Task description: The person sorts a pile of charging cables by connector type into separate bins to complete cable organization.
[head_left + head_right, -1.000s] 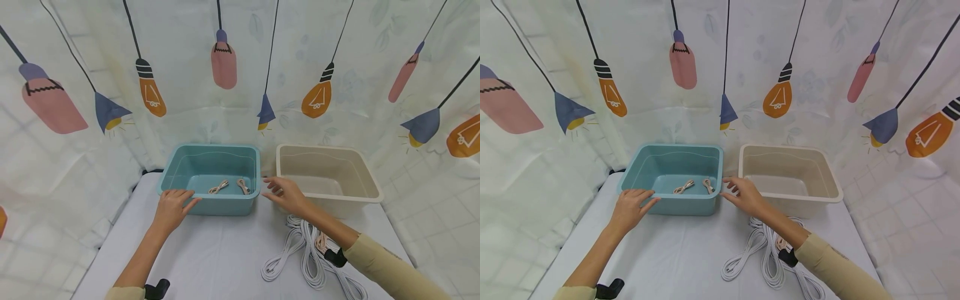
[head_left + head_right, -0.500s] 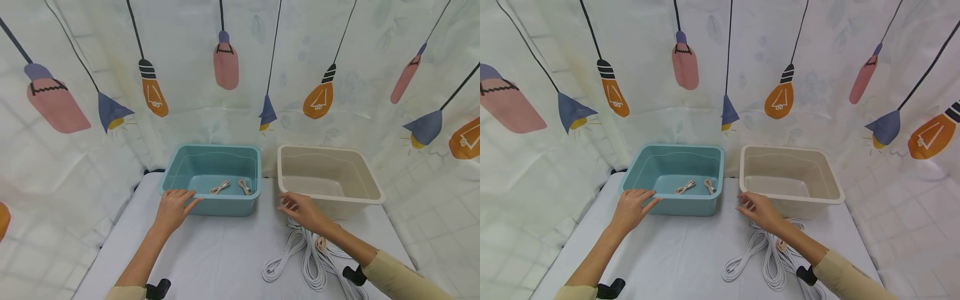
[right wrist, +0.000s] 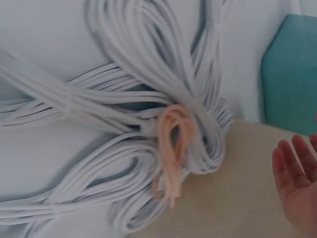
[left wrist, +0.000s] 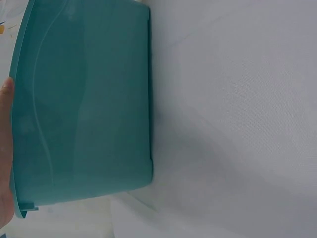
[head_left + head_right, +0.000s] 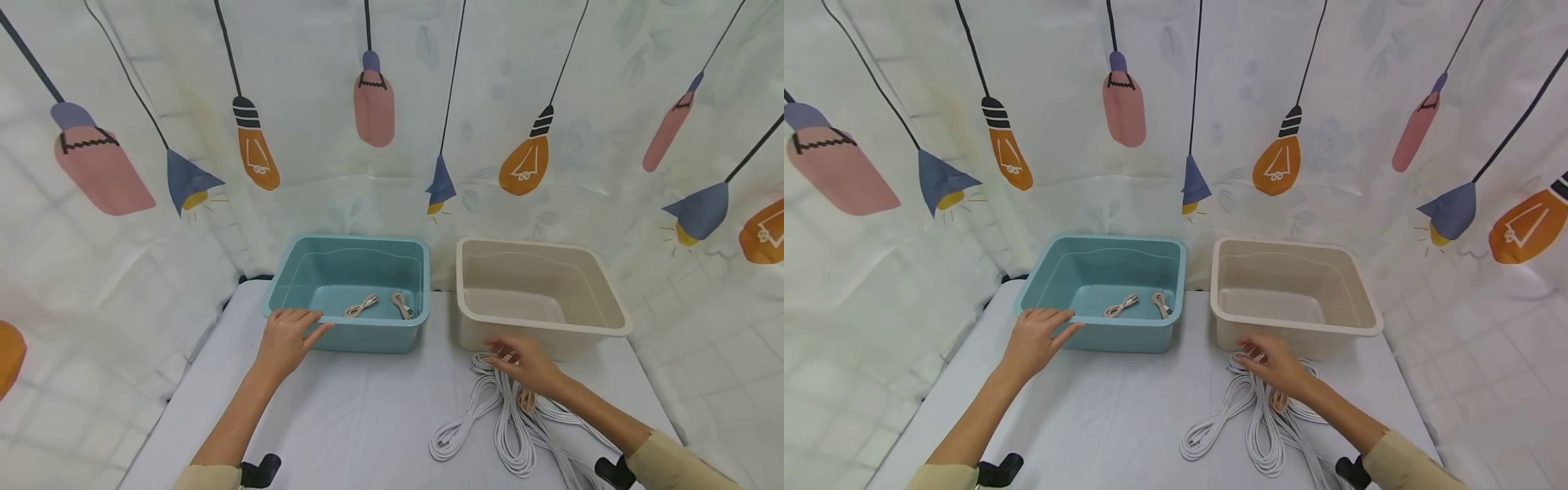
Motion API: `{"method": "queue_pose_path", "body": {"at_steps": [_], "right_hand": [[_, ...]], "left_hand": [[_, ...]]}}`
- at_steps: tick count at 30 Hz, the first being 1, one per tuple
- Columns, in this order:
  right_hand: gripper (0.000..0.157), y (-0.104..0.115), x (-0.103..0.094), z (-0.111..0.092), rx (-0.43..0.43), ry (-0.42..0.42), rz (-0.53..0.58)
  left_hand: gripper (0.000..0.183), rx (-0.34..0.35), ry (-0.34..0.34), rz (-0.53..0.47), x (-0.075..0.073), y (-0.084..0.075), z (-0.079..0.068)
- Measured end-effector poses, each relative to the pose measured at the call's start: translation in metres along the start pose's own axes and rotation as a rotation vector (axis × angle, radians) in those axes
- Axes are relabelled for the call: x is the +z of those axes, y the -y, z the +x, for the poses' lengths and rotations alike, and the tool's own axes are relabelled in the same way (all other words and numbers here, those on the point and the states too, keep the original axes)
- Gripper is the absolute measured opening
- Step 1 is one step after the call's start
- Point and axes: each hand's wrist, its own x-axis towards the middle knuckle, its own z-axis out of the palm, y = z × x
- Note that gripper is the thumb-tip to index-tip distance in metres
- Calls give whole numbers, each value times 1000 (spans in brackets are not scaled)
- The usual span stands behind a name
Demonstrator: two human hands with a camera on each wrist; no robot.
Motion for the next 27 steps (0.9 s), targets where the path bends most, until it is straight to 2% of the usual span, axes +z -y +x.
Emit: {"method": "queue_pose_path", "body": {"at_steps": [5,10,20,27], "right_hand": [[23,-11,-5,-15,35,4,-25],[24,-22,-10,-28,71,14,3],[35,-42,-20,-48,24,-12,5],[33,-58,-26,-58,-12,-6,-7]], "left_hand": [[80,-2,4,5,1,1,-1],[80,5,-3,6,2,2,-2],[79,7,-3,3,3,2,-2],[80,1,9,9,1,2,-1]]}}
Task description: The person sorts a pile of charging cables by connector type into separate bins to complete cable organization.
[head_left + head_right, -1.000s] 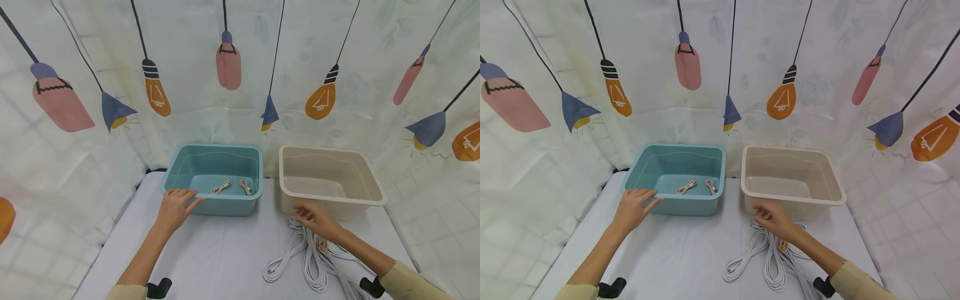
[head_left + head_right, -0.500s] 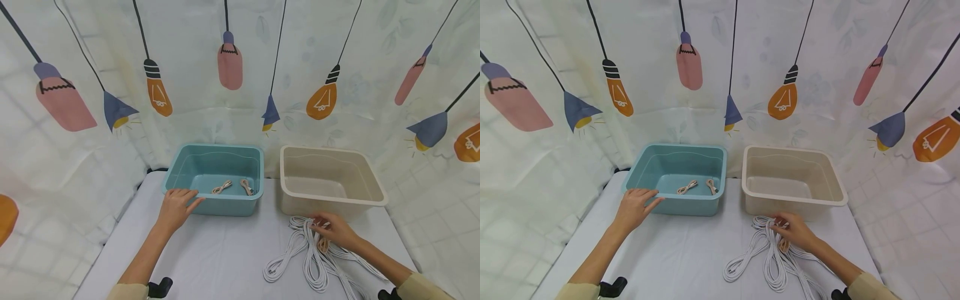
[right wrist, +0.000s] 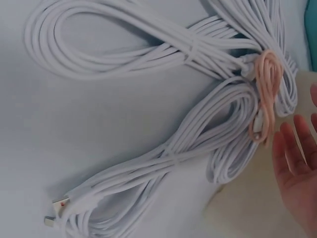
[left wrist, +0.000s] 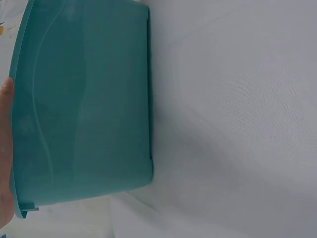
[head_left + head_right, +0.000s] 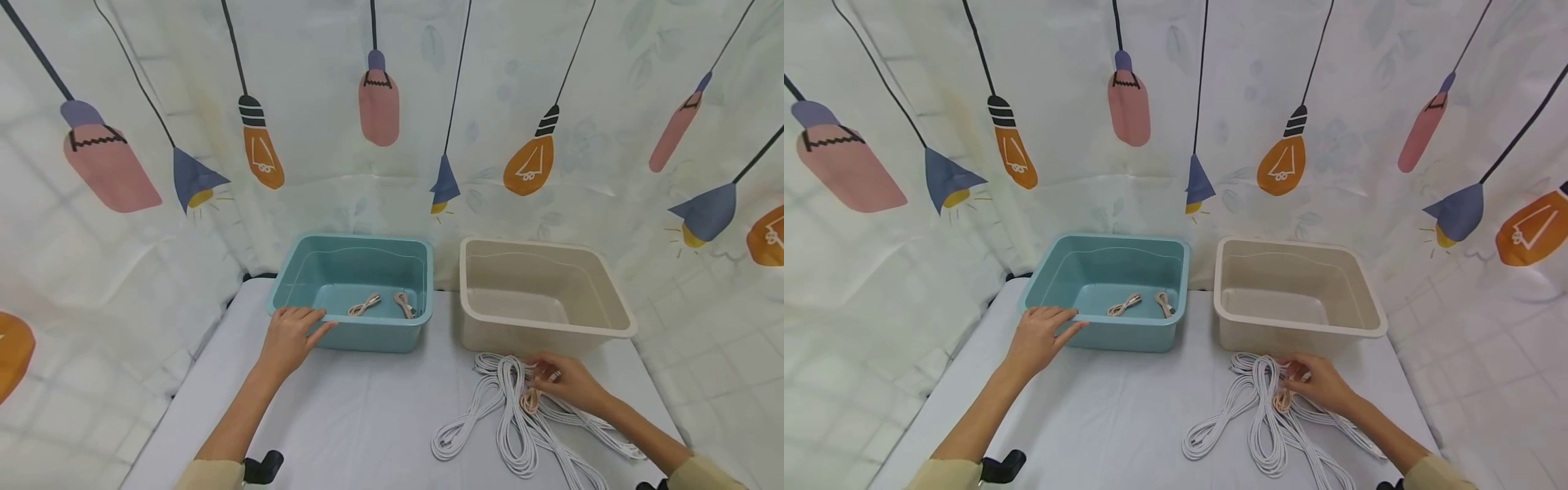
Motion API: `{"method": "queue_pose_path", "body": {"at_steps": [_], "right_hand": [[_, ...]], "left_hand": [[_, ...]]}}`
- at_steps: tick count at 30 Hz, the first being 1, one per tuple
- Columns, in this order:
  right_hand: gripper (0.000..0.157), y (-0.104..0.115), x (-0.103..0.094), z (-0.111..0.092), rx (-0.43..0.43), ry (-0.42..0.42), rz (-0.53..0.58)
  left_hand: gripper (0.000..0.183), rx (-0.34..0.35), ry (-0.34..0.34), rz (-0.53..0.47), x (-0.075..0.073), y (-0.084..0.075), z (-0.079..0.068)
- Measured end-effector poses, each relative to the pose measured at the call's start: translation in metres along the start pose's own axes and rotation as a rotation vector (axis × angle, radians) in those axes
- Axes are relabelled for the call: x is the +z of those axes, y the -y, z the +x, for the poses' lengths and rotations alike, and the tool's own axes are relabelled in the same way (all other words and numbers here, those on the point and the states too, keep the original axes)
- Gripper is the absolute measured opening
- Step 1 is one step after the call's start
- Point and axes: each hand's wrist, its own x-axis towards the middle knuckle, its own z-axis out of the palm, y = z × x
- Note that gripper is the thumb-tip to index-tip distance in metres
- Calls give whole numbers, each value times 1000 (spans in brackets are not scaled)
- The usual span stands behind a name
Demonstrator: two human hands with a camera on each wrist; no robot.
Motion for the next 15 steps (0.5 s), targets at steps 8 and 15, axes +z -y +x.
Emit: {"method": "queue_pose_path", "body": {"at_steps": [8,15], "right_hand": [[36,-18,-5,-9,-47,53,37],[36,-25,-8,-15,29,105,42]], "left_hand": [[81,-6,11,-8,-3,-2,1],[80,-11,19,-8,-2,-2,2]]}}
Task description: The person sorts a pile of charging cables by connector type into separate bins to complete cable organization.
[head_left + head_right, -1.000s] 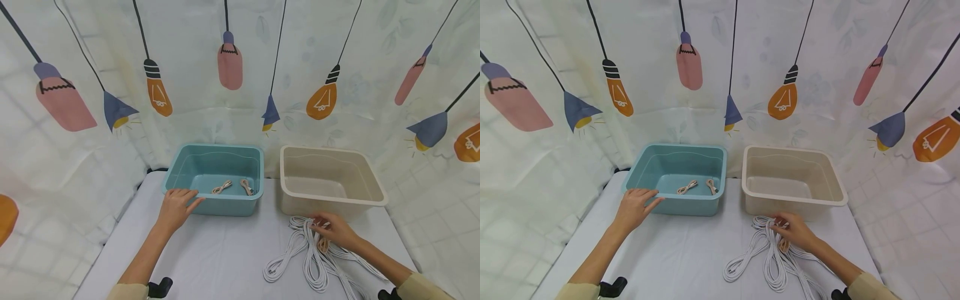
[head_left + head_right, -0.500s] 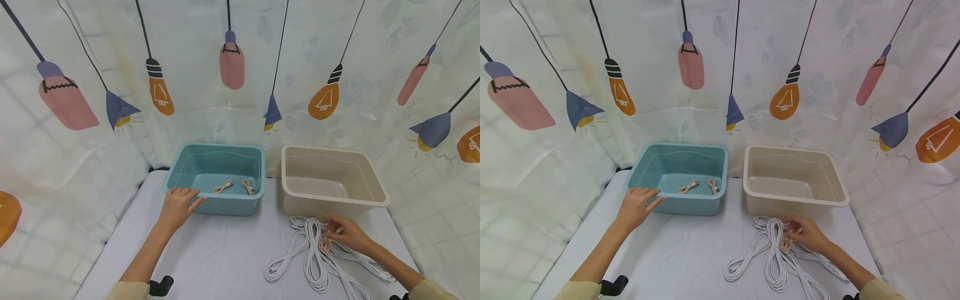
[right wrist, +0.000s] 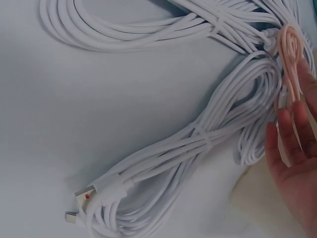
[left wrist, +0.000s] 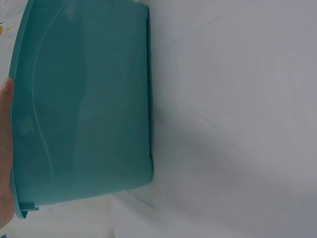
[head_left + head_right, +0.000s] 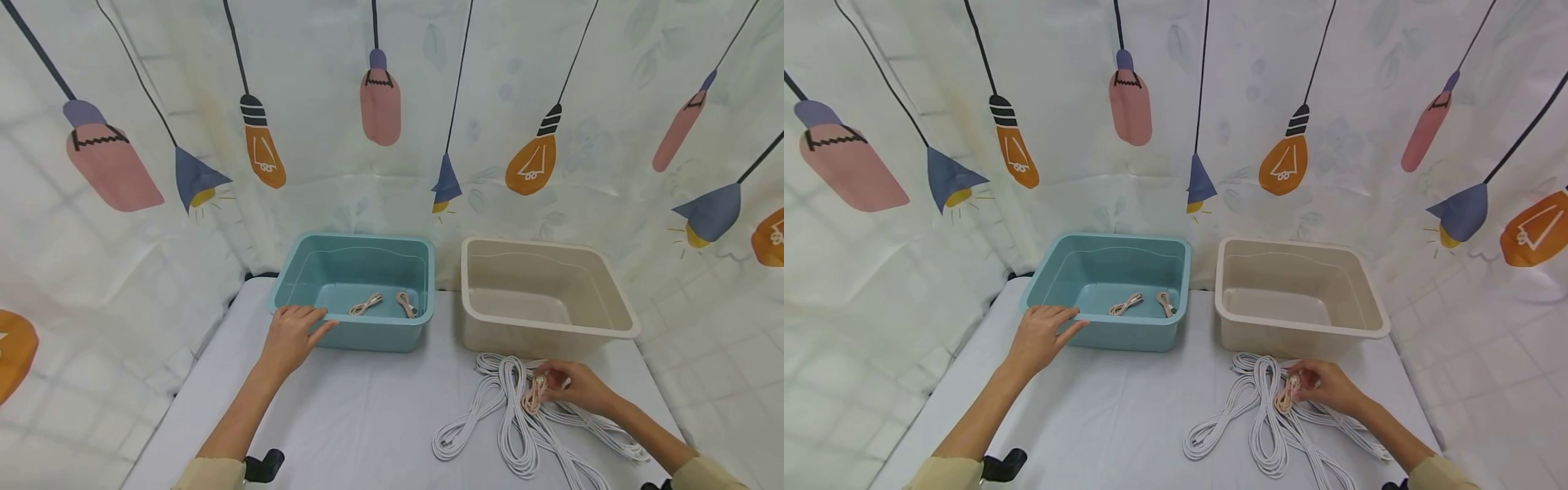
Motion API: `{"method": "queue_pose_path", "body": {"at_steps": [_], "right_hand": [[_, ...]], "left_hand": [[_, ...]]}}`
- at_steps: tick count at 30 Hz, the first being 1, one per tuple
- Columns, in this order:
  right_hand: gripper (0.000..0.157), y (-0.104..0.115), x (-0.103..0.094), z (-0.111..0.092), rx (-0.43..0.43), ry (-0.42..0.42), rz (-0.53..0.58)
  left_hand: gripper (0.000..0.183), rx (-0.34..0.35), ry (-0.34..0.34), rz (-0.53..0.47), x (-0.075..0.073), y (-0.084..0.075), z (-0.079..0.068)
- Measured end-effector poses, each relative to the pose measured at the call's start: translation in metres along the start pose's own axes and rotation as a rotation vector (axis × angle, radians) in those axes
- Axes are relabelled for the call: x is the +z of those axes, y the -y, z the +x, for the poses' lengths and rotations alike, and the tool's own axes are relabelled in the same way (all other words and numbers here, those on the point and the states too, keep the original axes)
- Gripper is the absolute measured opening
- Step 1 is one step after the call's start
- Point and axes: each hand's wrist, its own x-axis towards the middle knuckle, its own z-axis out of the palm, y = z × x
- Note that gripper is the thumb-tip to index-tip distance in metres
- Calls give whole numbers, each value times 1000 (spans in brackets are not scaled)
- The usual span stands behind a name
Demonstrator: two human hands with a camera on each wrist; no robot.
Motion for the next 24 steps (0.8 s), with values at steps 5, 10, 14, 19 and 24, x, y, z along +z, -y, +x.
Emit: {"method": "queue_pose_path", "body": {"at_steps": [5,10,14,19,24], "right_hand": [[40,-3,3,-2,30,18,18],[38,-6,9,-1,-2,5,-4],[35,-5,10,1,0,7,-27],[30,-2,10,2,29,22,-35],[26,-3,8,1,20,18,-81]], "left_hand": [[80,4,-2,1,-1,0,0],[80,5,-7,1,-1,-1,1],[80,1,-2,3,-1,-1,1],[80,4,-7,6,0,1,0],[80,8,-11,8,2,3,-1]]}}
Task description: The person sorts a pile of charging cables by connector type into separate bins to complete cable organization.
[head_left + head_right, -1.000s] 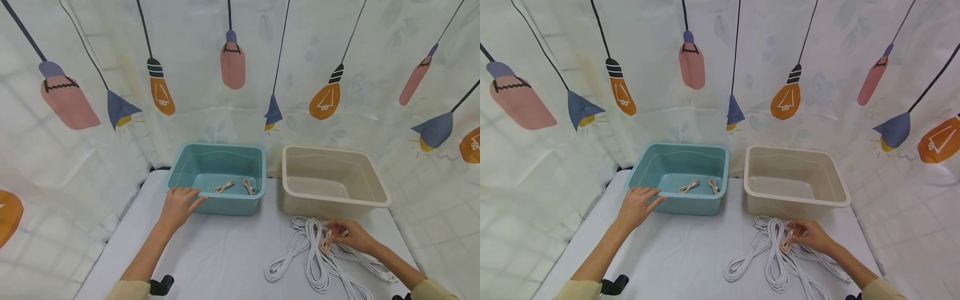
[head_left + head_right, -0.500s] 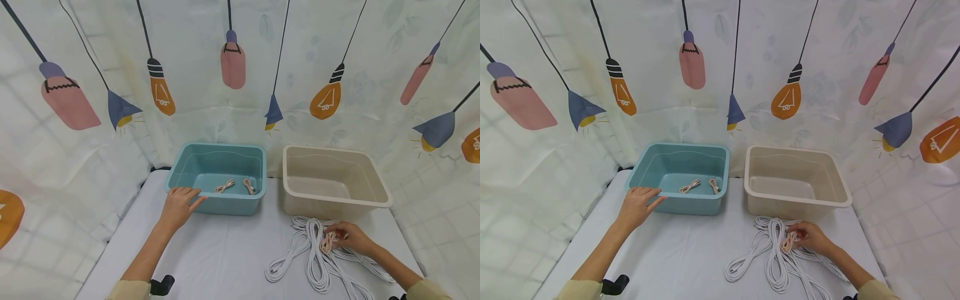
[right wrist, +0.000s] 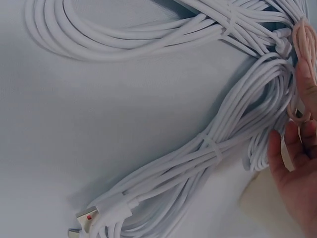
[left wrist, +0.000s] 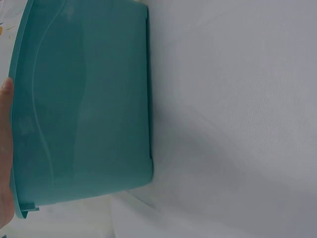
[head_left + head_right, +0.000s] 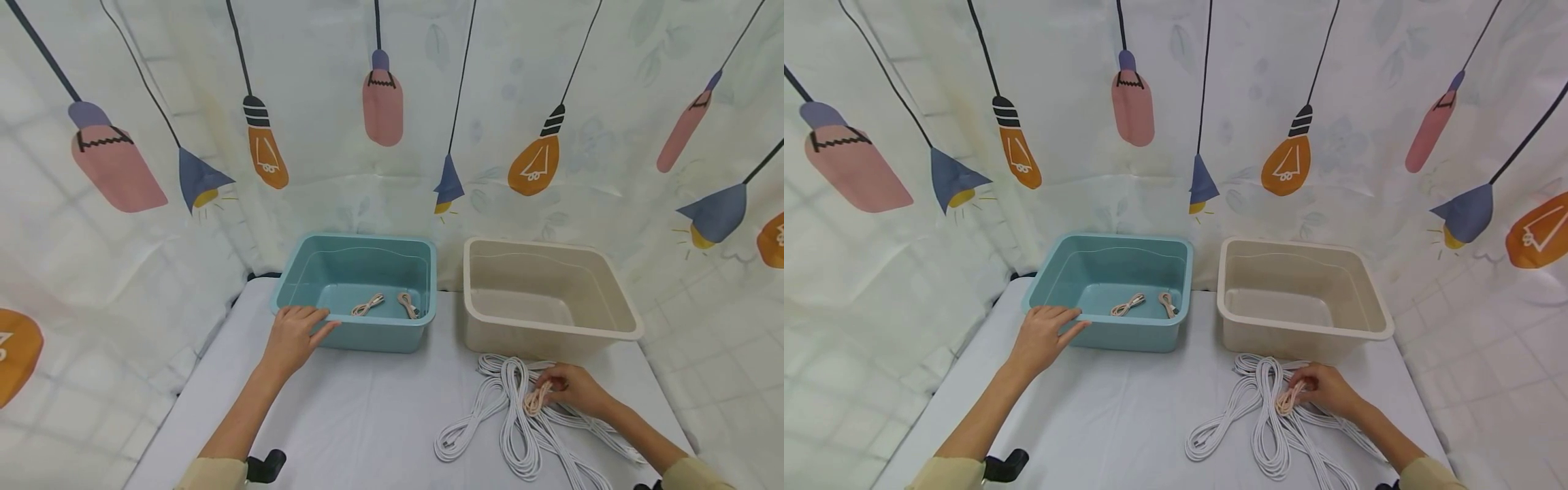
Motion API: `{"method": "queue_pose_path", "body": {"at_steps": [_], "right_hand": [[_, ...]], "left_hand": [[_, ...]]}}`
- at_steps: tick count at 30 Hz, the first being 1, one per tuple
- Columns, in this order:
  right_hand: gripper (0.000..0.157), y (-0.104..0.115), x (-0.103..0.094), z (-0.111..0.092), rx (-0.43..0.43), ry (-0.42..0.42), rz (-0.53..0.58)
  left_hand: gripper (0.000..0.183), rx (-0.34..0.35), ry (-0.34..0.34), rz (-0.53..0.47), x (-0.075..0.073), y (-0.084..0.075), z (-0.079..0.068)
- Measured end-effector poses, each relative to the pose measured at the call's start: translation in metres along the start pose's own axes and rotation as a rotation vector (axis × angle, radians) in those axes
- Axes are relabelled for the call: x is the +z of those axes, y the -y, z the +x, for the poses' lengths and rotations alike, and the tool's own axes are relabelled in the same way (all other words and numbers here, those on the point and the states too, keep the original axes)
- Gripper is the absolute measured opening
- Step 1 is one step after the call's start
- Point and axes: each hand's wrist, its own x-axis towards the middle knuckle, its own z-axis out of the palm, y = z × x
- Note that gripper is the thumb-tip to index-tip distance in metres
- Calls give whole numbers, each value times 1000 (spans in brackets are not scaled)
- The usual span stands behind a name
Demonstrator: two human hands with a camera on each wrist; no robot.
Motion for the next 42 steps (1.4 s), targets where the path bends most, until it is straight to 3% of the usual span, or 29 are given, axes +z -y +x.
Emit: {"method": "queue_pose_path", "body": {"at_steps": [9,18,29,42], "right_hand": [[28,0,-4,2,-88,-38,32],[29,4,-7,4,-109,-53,45],[17,15,-15,9,-84,96,140],[18,34,-16,14,-108,72,123]], "left_hand": [[80,4,-4,6,1,0,0],[80,-6,9,-4,-2,-2,1],[80,-9,10,-8,-4,-4,2],[81,-1,7,-4,-3,-2,1]]}}
